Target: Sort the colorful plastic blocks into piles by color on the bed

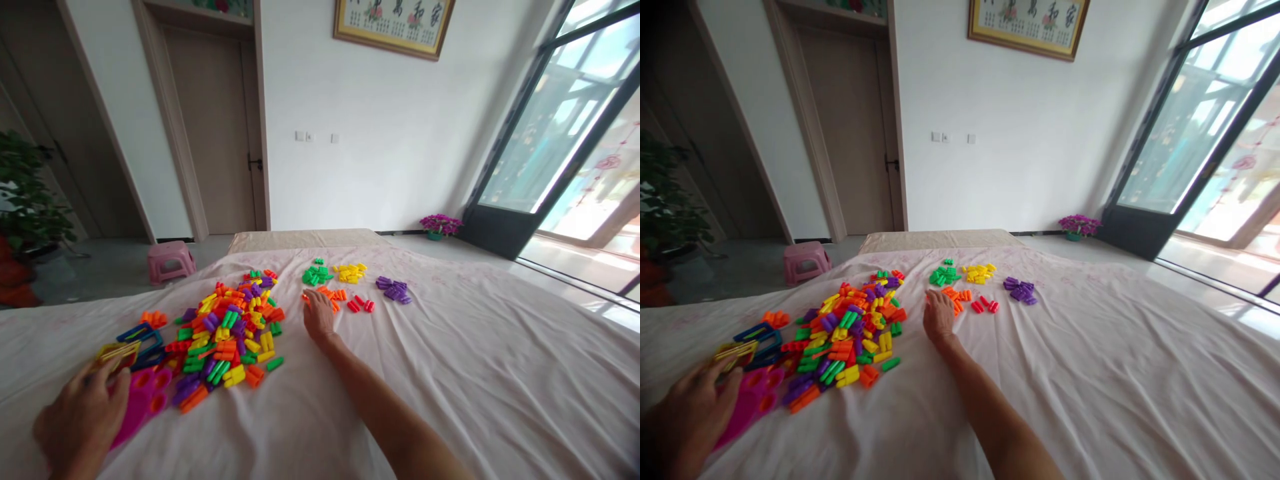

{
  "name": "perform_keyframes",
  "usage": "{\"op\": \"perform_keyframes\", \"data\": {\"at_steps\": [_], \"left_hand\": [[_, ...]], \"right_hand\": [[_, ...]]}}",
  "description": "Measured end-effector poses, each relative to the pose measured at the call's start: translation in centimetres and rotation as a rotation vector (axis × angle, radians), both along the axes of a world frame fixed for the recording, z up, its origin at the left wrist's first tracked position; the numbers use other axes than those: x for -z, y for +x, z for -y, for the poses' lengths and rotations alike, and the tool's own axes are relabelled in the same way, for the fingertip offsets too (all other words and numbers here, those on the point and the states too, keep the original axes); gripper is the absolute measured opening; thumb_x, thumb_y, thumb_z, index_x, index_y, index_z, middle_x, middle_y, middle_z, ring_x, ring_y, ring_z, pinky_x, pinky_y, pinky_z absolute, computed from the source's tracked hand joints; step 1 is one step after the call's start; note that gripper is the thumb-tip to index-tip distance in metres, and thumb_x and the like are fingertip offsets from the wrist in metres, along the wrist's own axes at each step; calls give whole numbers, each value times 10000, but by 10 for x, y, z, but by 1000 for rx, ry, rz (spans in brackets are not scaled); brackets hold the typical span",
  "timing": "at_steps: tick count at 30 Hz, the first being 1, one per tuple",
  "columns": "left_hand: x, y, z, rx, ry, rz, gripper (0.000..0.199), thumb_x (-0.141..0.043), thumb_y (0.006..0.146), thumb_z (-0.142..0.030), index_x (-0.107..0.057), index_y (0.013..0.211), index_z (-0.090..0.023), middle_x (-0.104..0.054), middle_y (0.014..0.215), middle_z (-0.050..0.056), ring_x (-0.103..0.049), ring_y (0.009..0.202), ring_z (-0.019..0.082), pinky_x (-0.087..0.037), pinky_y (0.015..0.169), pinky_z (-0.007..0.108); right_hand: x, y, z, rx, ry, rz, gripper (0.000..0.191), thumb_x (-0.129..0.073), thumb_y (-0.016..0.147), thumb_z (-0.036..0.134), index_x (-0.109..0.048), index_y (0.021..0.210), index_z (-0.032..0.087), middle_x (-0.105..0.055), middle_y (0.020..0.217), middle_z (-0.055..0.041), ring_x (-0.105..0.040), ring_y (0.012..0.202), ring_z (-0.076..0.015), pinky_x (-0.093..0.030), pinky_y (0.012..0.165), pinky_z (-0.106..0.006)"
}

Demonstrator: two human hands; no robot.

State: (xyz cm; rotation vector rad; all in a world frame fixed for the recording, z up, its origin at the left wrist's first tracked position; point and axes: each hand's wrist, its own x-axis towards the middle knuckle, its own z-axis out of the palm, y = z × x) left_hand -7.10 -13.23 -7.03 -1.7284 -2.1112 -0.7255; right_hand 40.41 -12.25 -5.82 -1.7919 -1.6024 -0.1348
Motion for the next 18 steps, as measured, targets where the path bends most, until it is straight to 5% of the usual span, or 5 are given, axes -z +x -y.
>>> {"op": "perform_keyframes", "data": {"at_steps": [3,6,11,18], "left_hand": [[-13,13,-1,74,147,53,563,-357,972,-523,-687,1276,-183,-634,1460,196,-652,1246,360,-521,1000,481],[-28,38,-10,293,226,189,510,-396,957,-484,-705,1198,-159,-689,1371,183,-621,1318,337,-465,1149,466],[-32,79,-23,333,143,449,403,-421,931,-408,-680,1161,-201,-728,1311,118,-656,1267,304,-474,1159,460],[1,85,-28,318,47,420,535,-398,948,-464,-563,1454,-423,-712,1285,49,-611,1311,342,-470,1154,521]], "right_hand": [[-6,48,7,247,-76,36,576,-548,931,154,-585,1501,233,-573,1563,-91,-460,1455,-279,-332,1220,-429],[-8,92,16,430,-240,64,640,-585,936,237,-509,1572,235,-460,1662,-87,-310,1560,-326,-241,1256,-496],[-2,140,27,357,-458,65,447,-438,1053,376,-646,1424,238,-568,1563,-113,-414,1490,-314,-286,1206,-489],[5,174,44,301,-406,83,411,-448,1024,328,-713,1322,228,-658,1441,-117,-551,1341,-280,-343,1160,-391]]}}
